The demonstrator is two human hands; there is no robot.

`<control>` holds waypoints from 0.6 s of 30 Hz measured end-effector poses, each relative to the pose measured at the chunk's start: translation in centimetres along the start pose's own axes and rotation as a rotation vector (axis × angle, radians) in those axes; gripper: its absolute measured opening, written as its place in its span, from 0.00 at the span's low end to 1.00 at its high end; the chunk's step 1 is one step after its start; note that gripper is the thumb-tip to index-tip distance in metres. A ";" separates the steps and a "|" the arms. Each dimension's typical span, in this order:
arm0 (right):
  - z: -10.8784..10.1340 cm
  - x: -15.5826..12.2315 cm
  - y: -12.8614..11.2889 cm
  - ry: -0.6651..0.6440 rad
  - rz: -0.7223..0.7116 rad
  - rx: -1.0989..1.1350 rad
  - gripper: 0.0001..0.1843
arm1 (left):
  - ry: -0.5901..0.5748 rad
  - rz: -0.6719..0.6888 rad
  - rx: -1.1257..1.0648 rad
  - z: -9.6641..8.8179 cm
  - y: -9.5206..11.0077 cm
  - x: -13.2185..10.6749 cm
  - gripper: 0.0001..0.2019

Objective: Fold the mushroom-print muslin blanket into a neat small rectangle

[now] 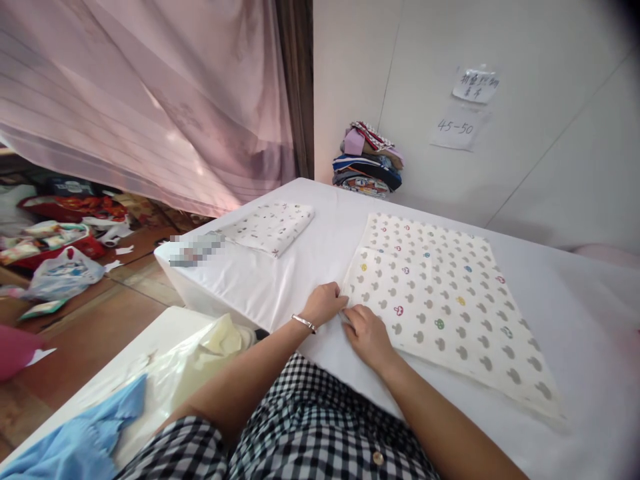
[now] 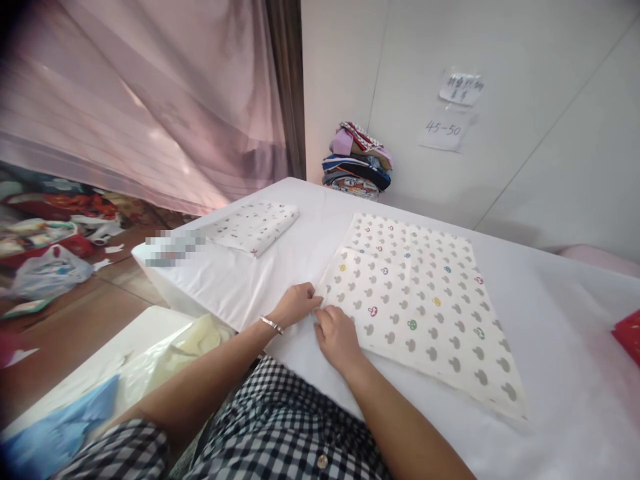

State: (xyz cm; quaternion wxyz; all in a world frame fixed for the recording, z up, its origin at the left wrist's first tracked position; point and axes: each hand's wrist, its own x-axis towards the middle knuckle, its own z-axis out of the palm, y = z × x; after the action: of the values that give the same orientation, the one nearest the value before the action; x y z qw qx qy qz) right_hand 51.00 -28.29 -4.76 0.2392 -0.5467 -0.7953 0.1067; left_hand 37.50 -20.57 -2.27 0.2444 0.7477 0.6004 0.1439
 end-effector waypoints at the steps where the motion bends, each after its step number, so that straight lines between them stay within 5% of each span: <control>1: 0.0 0.0 0.0 0.004 -0.014 0.011 0.13 | 0.007 -0.002 0.041 -0.1 0.0 0.0 0.07; 12: -0.4 -0.8 0.1 0.011 -0.102 0.093 0.15 | -0.015 -0.007 0.202 -0.8 0.1 -0.7 0.08; 18: -4.6 -4.1 2.1 -0.055 -0.044 0.104 0.12 | -0.040 -0.001 0.185 -0.9 -0.2 -0.7 0.09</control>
State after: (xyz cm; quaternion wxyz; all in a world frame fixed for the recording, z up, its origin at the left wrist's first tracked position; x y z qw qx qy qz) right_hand 56.18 -31.71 -2.83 0.2474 -0.5130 -0.8067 0.1575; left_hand 36.68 -21.02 -1.55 0.1863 0.7695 0.6065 0.0730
